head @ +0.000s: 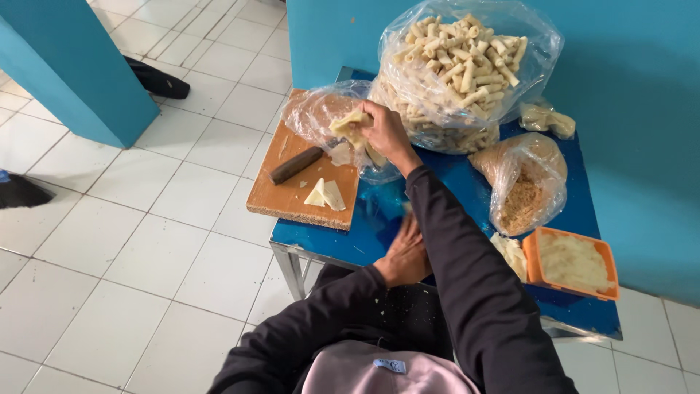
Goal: The person sits at a small table and folds thin dough wrappers around portions of brown filling by hand, pressing the edges closed and adding the folded pastries to a growing pile on the table, taking new wrappers from an orange container and filling from a plastic bag.
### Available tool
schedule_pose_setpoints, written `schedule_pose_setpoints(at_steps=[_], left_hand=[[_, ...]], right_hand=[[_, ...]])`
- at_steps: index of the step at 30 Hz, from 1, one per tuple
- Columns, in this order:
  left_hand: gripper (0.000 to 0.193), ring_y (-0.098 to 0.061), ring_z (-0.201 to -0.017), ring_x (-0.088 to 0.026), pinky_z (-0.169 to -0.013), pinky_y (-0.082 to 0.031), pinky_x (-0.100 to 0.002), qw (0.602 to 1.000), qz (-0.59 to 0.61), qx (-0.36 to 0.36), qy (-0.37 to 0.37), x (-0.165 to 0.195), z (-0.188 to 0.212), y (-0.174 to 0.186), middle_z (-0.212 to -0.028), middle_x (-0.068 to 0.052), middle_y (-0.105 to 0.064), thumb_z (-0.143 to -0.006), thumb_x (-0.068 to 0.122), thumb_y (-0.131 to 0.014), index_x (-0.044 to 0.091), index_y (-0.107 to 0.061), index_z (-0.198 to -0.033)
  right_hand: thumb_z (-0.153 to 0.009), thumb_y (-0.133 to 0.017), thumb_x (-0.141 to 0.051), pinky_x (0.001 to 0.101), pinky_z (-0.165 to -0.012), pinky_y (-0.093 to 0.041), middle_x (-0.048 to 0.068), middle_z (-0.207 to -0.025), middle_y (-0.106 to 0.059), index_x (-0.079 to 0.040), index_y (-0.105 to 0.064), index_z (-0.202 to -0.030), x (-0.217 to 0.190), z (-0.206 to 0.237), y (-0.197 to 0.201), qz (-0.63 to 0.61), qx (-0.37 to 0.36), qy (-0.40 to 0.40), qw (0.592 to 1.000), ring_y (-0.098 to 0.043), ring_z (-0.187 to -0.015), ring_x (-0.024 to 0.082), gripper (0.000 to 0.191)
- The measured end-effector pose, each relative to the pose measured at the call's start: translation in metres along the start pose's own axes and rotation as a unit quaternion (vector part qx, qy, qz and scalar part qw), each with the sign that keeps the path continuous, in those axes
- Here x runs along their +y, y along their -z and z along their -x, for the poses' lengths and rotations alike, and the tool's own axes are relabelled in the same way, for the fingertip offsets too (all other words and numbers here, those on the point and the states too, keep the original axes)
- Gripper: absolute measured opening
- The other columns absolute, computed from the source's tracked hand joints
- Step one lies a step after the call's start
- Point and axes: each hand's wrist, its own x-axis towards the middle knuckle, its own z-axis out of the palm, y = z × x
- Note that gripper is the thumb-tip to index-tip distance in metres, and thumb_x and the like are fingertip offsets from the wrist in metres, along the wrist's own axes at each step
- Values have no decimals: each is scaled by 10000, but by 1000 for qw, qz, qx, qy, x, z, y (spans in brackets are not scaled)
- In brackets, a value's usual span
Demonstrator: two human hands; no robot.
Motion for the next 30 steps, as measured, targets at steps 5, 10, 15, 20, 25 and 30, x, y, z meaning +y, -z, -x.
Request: schedule_pose_setpoints(at_steps=[5, 10, 15, 20, 25, 30], left_hand=[[494, -428, -1407, -399, -1218, -274, -533, 996, 78, 5, -46, 0, -2, 16, -1432, -233, -533, -859, 159, -682, 30, -595, -1328], [183, -608, -966, -362, -810, -536, -449, 988, 10, 16, 155, 27, 42, 115, -1013, -147, -629, -798, -5, -607, 45, -634, -972], [121, -561, -901, -389, -761, -489, -485, 982, -8, 116, 146, 34, 34, 150, -960, -180, -579, -914, -2, -602, -9, -577, -1033], [371, -555, -1213, -404, -983, -460, -475, 981, -9, 77, 175, 20, 33, 123, -1236, -208, -615, -978, 187, -600, -11, -558, -1289], [663, -309, -1511, -430, -1211, -261, -514, 987, 7, 10, 160, -12, 19, 73, -1592, -292, -375, -1082, 363, -476, -63, -317, -1565], [832, -128, -1537, -502, -1237, -129, -566, 986, -92, -32, 133, -24, 12, 40, -1619, -385, -171, -1051, 478, -480, -123, -215, -1562]], right_hand=[[-1016, -765, -178, 402, -792, -579, 249, -999, -682, 25, -590, -1184, -4, 26, 22, 64, 81, 14, 995, -632, -834, 387, 316], [-914, -646, -67, 410, -889, -553, 215, -1189, -678, 6, -572, -1317, -10, 157, 26, 36, 9, 83, 996, -682, -1091, 365, 417], [-895, -649, -47, 445, -782, -519, 151, -1037, -602, -73, -652, -1243, 4, 243, 28, 271, -19, 23, 962, -618, -954, 342, 349], [-988, -612, -15, 421, -773, -516, 185, -1058, -584, -38, -661, -1252, 18, 263, 99, 361, 68, -62, 928, -615, -931, 324, 270], [-942, -613, -43, 420, -771, -506, 138, -985, -604, -52, -673, -1213, -12, 296, 41, 295, 42, -4, 955, -621, -926, 315, 277], [-920, -623, -52, 396, -765, -517, 129, -976, -597, -78, -681, -1272, 12, 297, 72, 346, -1, -69, 936, -625, -909, 276, 358]])
